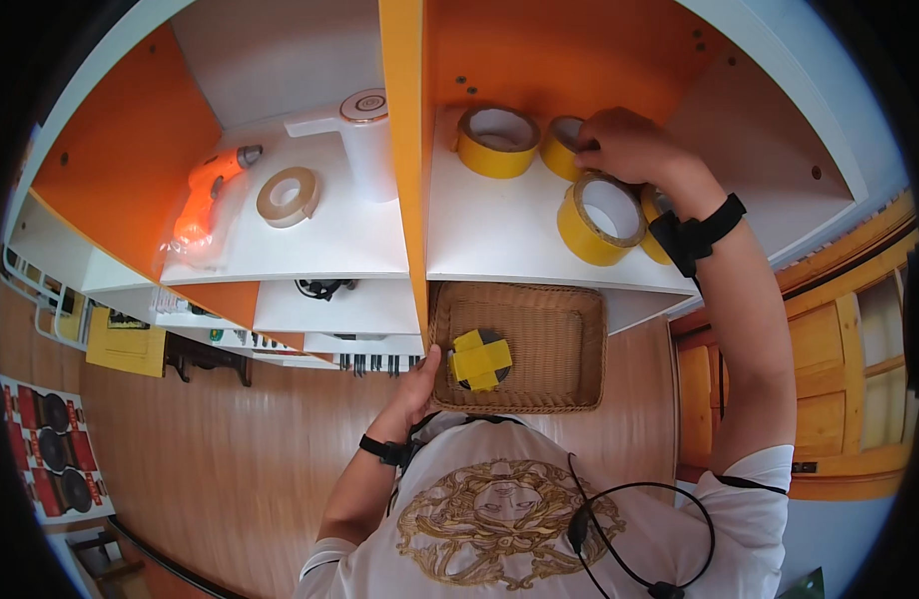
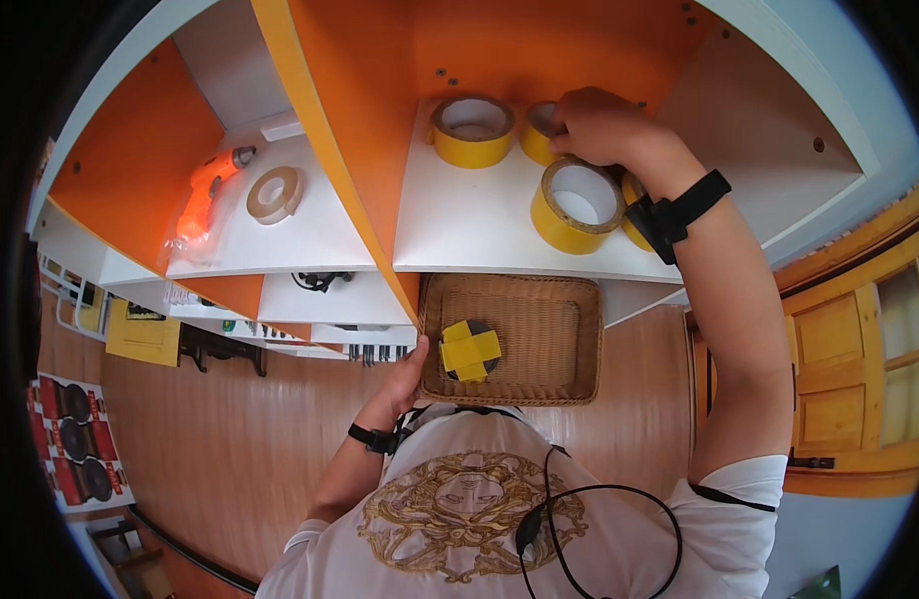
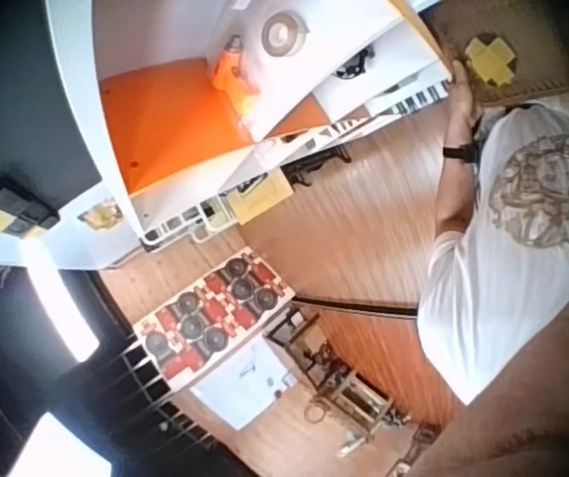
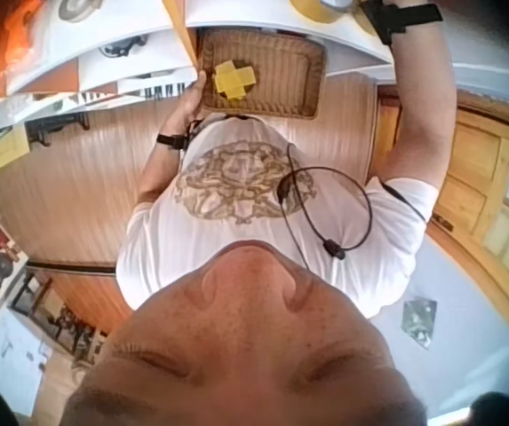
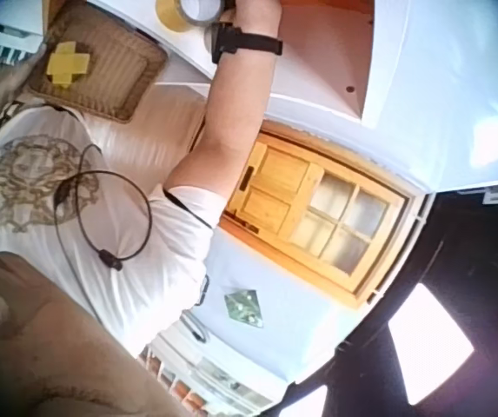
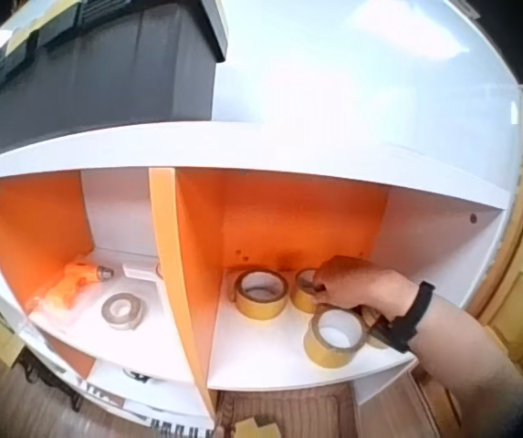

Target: The person picks up a wicker tray and walks to a shelf to collect several spray paint cans, placing them into the tray. They then carry the tray to a wooden table and arrange the cans on the surface. Finally, the person returns to the shelf with the empty tray and fills it with multiple rolls of yellow and clear tape.

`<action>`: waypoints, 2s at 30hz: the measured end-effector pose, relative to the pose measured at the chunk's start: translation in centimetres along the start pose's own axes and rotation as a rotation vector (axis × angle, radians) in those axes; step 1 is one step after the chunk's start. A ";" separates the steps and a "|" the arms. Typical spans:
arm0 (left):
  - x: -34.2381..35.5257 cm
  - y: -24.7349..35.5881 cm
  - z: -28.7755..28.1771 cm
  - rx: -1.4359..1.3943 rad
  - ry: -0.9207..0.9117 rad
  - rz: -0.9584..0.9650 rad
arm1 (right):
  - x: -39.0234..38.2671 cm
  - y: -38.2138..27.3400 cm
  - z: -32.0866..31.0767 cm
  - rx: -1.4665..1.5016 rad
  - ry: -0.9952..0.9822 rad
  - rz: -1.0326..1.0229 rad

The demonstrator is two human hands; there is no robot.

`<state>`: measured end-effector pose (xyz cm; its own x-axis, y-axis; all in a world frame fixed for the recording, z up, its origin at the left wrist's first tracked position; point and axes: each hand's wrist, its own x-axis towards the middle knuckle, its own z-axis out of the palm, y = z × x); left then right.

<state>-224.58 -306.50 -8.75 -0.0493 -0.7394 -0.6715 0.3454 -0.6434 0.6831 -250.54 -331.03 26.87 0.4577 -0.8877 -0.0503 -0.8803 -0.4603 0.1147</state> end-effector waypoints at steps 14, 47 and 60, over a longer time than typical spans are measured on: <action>0.1 0.1 -0.5 0.026 -0.079 -0.036 | 1.5 -9.0 2.1 -0.034 0.124 -0.244; 1.6 -0.7 -0.9 -0.039 -0.099 -0.081 | -21.0 -11.0 11.4 0.747 0.463 -0.282; 1.4 -0.7 -1.2 -0.045 -0.103 -0.094 | -17.7 -9.7 23.9 0.540 0.384 0.044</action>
<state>-223.79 -306.86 -10.45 -0.1784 -0.6944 -0.6971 0.3761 -0.7028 0.6038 -253.14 -311.03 2.89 0.3439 -0.8858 0.3117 -0.7923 -0.4519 -0.4100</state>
